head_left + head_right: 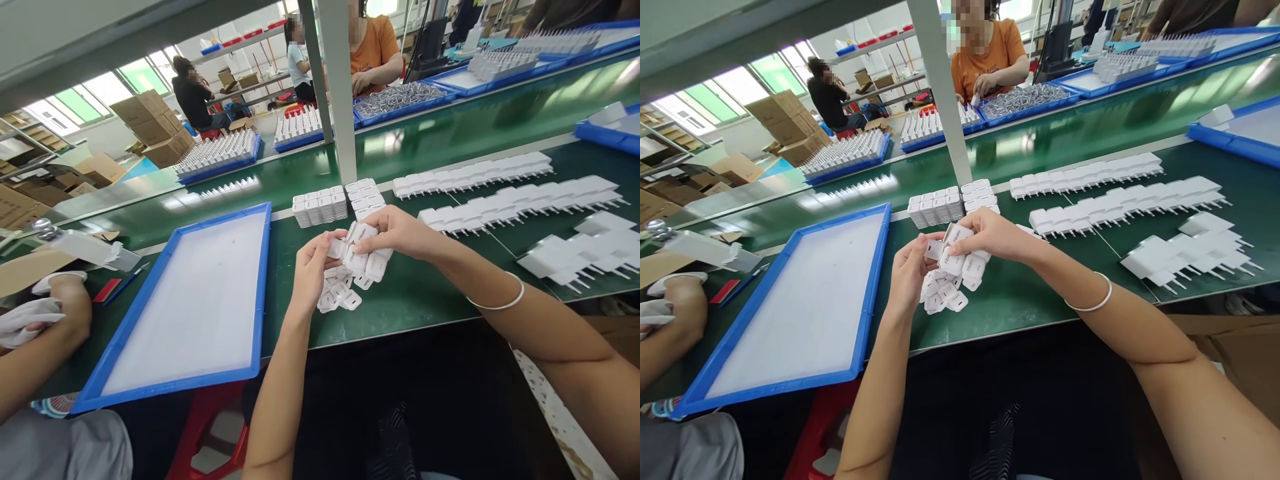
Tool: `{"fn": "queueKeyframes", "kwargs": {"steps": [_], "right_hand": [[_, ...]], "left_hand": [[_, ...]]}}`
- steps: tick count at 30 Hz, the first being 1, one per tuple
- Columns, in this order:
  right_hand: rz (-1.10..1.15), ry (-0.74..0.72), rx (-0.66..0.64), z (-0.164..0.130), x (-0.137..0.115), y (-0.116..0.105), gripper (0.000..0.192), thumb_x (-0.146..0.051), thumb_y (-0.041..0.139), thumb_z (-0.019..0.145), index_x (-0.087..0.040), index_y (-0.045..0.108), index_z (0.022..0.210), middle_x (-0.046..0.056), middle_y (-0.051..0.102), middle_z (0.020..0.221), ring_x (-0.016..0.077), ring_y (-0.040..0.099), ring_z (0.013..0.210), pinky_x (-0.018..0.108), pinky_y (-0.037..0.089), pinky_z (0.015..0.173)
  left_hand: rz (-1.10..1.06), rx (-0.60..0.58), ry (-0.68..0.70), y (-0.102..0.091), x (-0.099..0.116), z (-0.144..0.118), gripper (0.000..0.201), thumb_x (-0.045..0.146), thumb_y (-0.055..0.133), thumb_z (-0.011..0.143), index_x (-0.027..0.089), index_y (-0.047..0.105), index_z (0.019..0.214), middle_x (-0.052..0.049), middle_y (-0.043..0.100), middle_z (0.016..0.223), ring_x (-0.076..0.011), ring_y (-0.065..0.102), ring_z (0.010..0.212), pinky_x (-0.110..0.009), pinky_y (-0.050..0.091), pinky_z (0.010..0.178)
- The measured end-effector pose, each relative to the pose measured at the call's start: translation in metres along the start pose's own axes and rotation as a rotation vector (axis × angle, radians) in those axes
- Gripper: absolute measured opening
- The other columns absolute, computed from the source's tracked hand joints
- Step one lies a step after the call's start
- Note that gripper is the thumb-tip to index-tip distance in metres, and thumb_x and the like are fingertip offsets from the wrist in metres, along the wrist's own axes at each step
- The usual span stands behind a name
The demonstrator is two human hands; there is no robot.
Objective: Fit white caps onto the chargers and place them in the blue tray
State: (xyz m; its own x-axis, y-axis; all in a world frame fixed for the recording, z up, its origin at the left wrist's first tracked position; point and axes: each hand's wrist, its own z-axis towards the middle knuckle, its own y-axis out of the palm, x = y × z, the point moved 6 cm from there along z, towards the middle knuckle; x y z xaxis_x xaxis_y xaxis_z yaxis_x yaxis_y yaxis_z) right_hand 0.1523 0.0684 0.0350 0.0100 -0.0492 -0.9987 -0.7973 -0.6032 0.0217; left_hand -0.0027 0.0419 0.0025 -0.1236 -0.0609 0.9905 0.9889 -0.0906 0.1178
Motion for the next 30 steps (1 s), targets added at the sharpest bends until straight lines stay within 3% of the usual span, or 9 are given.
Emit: {"fn": "queueKeyframes", "kwargs": {"steps": [4, 8, 12, 15, 18, 22, 25, 28, 30], "right_hand": [[-0.134, -0.04, 0.044, 0.004, 0.005, -0.001, 0.02, -0.027, 0.087, 0.068, -0.012, 0.073, 0.069, 0.001, 0.068, 0.06, 0.0126, 0.061, 0.056, 0.023, 0.045, 0.051], [-0.117, 0.013, -0.01, 0.005, 0.011, 0.003, 0.018, -0.027, 0.086, 0.068, -0.014, 0.075, 0.072, 0.002, 0.072, 0.064, 0.0148, 0.065, 0.058, 0.025, 0.049, 0.053], [0.017, 0.069, -0.12, 0.003, 0.009, 0.007, 0.019, -0.026, 0.088, 0.066, -0.014, 0.077, 0.076, 0.003, 0.077, 0.071, 0.0148, 0.068, 0.058, 0.025, 0.054, 0.055], [0.022, 0.089, -0.186, -0.001, 0.005, 0.006, 0.015, -0.024, 0.087, 0.067, -0.015, 0.078, 0.076, 0.003, 0.077, 0.072, 0.0135, 0.068, 0.056, 0.023, 0.053, 0.053], [-0.032, 0.088, -0.182, -0.003, 0.003, 0.0, 0.013, -0.024, 0.086, 0.069, -0.016, 0.079, 0.076, 0.003, 0.077, 0.072, 0.0128, 0.067, 0.056, 0.024, 0.054, 0.054], [-0.082, 0.022, -0.02, 0.001, 0.001, -0.009, 0.018, -0.029, 0.088, 0.068, -0.016, 0.078, 0.077, 0.003, 0.076, 0.074, 0.0149, 0.068, 0.065, 0.025, 0.054, 0.058], [-0.131, -0.026, 0.095, 0.004, 0.0, -0.013, 0.023, -0.032, 0.09, 0.065, -0.015, 0.076, 0.071, 0.002, 0.071, 0.068, 0.0135, 0.063, 0.063, 0.024, 0.048, 0.055], [-0.175, -0.065, 0.164, 0.005, -0.002, -0.015, 0.031, -0.039, 0.09, 0.065, -0.016, 0.07, 0.063, 0.0, 0.063, 0.059, 0.0114, 0.055, 0.057, 0.024, 0.039, 0.051], [-0.206, -0.085, 0.201, 0.007, -0.001, -0.015, 0.04, -0.046, 0.089, 0.066, -0.016, 0.064, 0.057, -0.002, 0.055, 0.053, 0.0098, 0.048, 0.052, 0.025, 0.033, 0.049]], "left_hand": [[0.168, 0.005, 0.085, 0.007, 0.003, -0.003, 0.043, 0.053, 0.078, 0.082, 0.019, 0.077, 0.109, -0.008, 0.077, 0.104, -0.0184, 0.07, 0.087, -0.027, 0.057, 0.075], [0.246, 0.052, 0.069, 0.004, -0.001, 0.0, 0.045, 0.059, 0.06, 0.093, 0.017, 0.073, 0.086, -0.005, 0.071, 0.08, -0.0166, 0.065, 0.072, -0.026, 0.053, 0.063], [0.429, 0.2, 0.109, -0.009, 0.003, 0.002, 0.048, 0.056, 0.055, 0.096, 0.018, 0.057, 0.067, 0.0, 0.057, 0.06, -0.0134, 0.054, 0.056, -0.024, 0.045, 0.053], [0.559, 0.318, 0.139, -0.023, 0.008, 0.002, 0.04, 0.048, 0.048, 0.101, 0.02, 0.055, 0.073, -0.002, 0.06, 0.062, -0.0162, 0.059, 0.058, -0.026, 0.047, 0.056], [0.755, 0.38, 0.155, -0.032, 0.008, 0.003, 0.034, 0.039, 0.046, 0.101, 0.022, 0.051, 0.072, -0.007, 0.064, 0.069, -0.0242, 0.068, 0.075, -0.032, 0.052, 0.07], [0.906, 0.231, 0.143, -0.025, -0.002, 0.005, 0.028, 0.027, 0.059, 0.091, 0.023, 0.052, 0.064, -0.012, 0.07, 0.079, -0.0356, 0.069, 0.109, -0.046, 0.051, 0.097], [0.931, 0.06, 0.14, -0.016, -0.008, 0.005, 0.021, 0.026, 0.065, 0.087, 0.023, 0.063, 0.067, -0.011, 0.076, 0.091, -0.0355, 0.069, 0.114, -0.052, 0.046, 0.109], [0.922, -0.016, 0.143, -0.013, -0.005, 0.003, 0.012, 0.027, 0.064, 0.089, 0.023, 0.075, 0.086, -0.012, 0.074, 0.122, -0.0345, 0.065, 0.125, -0.051, 0.047, 0.111], [0.846, 0.059, 0.206, -0.015, 0.006, 0.001, 0.026, 0.025, 0.056, 0.093, 0.022, 0.075, 0.112, -0.012, 0.064, 0.142, -0.0322, 0.057, 0.136, -0.05, 0.047, 0.114]]}}
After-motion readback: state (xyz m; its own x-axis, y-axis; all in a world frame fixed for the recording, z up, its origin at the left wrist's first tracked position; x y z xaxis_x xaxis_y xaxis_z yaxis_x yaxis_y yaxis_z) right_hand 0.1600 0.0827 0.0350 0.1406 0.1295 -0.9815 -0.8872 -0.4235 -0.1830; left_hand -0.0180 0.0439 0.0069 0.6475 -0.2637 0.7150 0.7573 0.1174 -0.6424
